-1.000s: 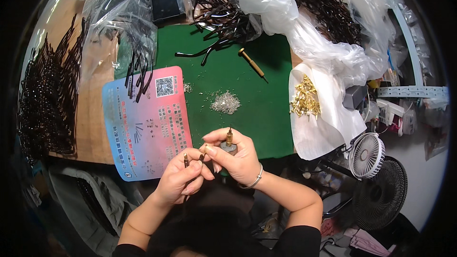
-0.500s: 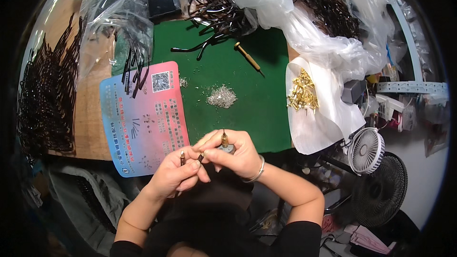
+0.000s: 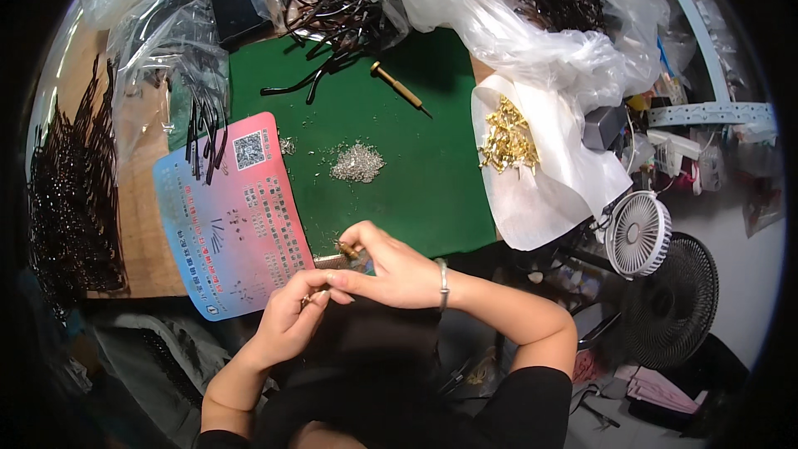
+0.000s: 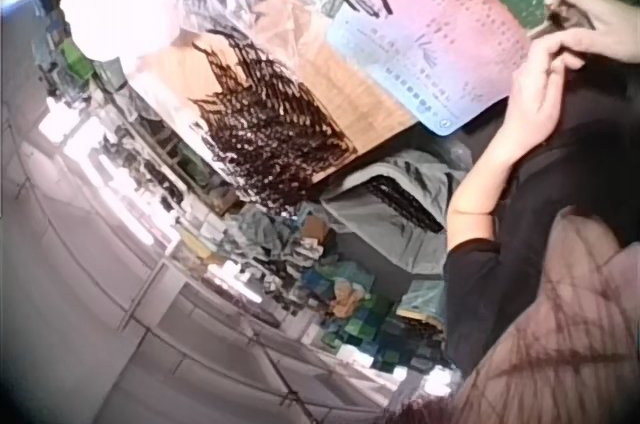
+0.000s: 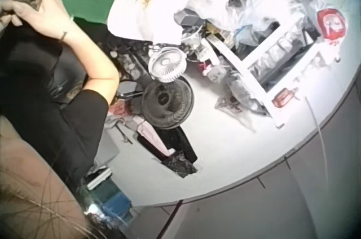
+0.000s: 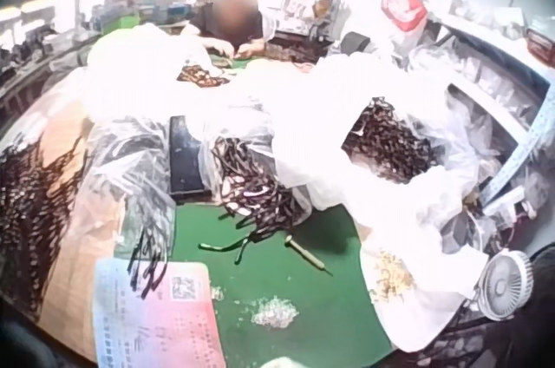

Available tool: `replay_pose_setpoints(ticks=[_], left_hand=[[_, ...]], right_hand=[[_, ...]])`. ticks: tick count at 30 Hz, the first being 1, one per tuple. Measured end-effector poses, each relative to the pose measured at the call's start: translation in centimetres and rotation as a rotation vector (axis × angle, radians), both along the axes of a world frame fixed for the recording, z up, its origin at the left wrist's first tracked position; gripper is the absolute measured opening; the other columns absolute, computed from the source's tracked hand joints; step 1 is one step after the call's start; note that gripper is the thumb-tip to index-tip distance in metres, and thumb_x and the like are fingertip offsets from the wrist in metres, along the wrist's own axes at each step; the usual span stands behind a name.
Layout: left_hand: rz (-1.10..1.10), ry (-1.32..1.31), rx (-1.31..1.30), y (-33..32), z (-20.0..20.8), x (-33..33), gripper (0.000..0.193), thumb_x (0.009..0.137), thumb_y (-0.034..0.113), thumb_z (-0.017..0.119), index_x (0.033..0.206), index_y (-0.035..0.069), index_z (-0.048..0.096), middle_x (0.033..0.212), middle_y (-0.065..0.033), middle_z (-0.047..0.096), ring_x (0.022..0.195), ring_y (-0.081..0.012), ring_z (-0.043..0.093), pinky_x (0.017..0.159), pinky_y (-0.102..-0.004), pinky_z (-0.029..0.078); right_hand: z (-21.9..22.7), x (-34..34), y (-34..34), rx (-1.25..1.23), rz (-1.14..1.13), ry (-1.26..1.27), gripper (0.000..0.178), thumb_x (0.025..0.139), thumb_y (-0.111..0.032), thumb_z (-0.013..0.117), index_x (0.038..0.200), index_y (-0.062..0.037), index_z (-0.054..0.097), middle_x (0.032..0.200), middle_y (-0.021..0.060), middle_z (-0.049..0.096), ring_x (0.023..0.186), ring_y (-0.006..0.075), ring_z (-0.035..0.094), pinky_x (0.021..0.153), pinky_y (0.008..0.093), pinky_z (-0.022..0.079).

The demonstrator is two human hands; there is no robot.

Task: The person assembles eyeglasses by hand at a workbench. They pick up frames and small metal parts, insert the parts into the frame arms, and place the assembled glasses on a pink card. The process is repeated with multiple frames and components.

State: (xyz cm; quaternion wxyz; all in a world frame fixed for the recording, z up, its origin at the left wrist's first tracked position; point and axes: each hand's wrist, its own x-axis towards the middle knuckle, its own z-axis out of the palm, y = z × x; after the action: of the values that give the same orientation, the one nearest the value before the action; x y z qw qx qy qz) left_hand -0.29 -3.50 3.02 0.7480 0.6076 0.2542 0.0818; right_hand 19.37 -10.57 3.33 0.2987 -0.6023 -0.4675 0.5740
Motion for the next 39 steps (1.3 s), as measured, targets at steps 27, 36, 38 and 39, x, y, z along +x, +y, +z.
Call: replay_pose_setpoints(ticks=[27,36,38,39], left_hand=[[0.273,0.149,-0.031,1.5,-0.9,0.2,0.026,0.089,-0.004,0.039,0.114,-0.003,0.046,0.085,-0.008,0.064,0.056,-0.0055,0.052,0.052,-0.0204,0.044],[0.297,0.203,0.076,1.3,-2.0,0.4,0.027,0.087,-0.005,0.043,0.113,-0.003,0.048,0.087,-0.0104,0.064,0.064,-0.0094,0.058,0.058,-0.0235,0.048],[0.331,0.191,0.306,0.7,-2.7,0.5,0.029,0.084,-0.005,0.046,0.112,-0.003,0.05,0.089,-0.0129,0.063,0.076,-0.0184,0.063,0.066,-0.0279,0.049],[0.346,0.187,0.423,0.5,-2.8,0.7,0.03,0.082,-0.005,0.047,0.112,-0.002,0.05,0.089,-0.0136,0.063,0.079,-0.0207,0.063,0.068,-0.0289,0.05]], right_hand=[[-1.2,0.5,0.0,0.388,0.07,-1.19,0.047,0.068,-0.009,0.062,0.115,-0.0105,0.055,0.085,0.0061,0.049,0.053,0.0184,0.051,0.044,0.0291,0.046],[0.3,0.2,0.7,0.184,0.053,-0.763,0.038,0.081,-0.009,0.053,0.118,-0.0124,0.047,0.089,0.0122,0.049,0.061,0.0307,0.058,0.052,0.0391,0.051],[1.0,-0.6,0.4,0.17,0.1,-0.422,0.033,0.086,-0.012,0.049,0.119,-0.0127,0.046,0.09,0.0142,0.048,0.067,0.034,0.058,0.058,0.0415,0.051],[1.4,-1.4,0.7,0.149,0.133,-0.35,0.032,0.086,-0.013,0.049,0.118,-0.0133,0.046,0.092,0.0154,0.048,0.072,0.0339,0.058,0.062,0.0414,0.052]])
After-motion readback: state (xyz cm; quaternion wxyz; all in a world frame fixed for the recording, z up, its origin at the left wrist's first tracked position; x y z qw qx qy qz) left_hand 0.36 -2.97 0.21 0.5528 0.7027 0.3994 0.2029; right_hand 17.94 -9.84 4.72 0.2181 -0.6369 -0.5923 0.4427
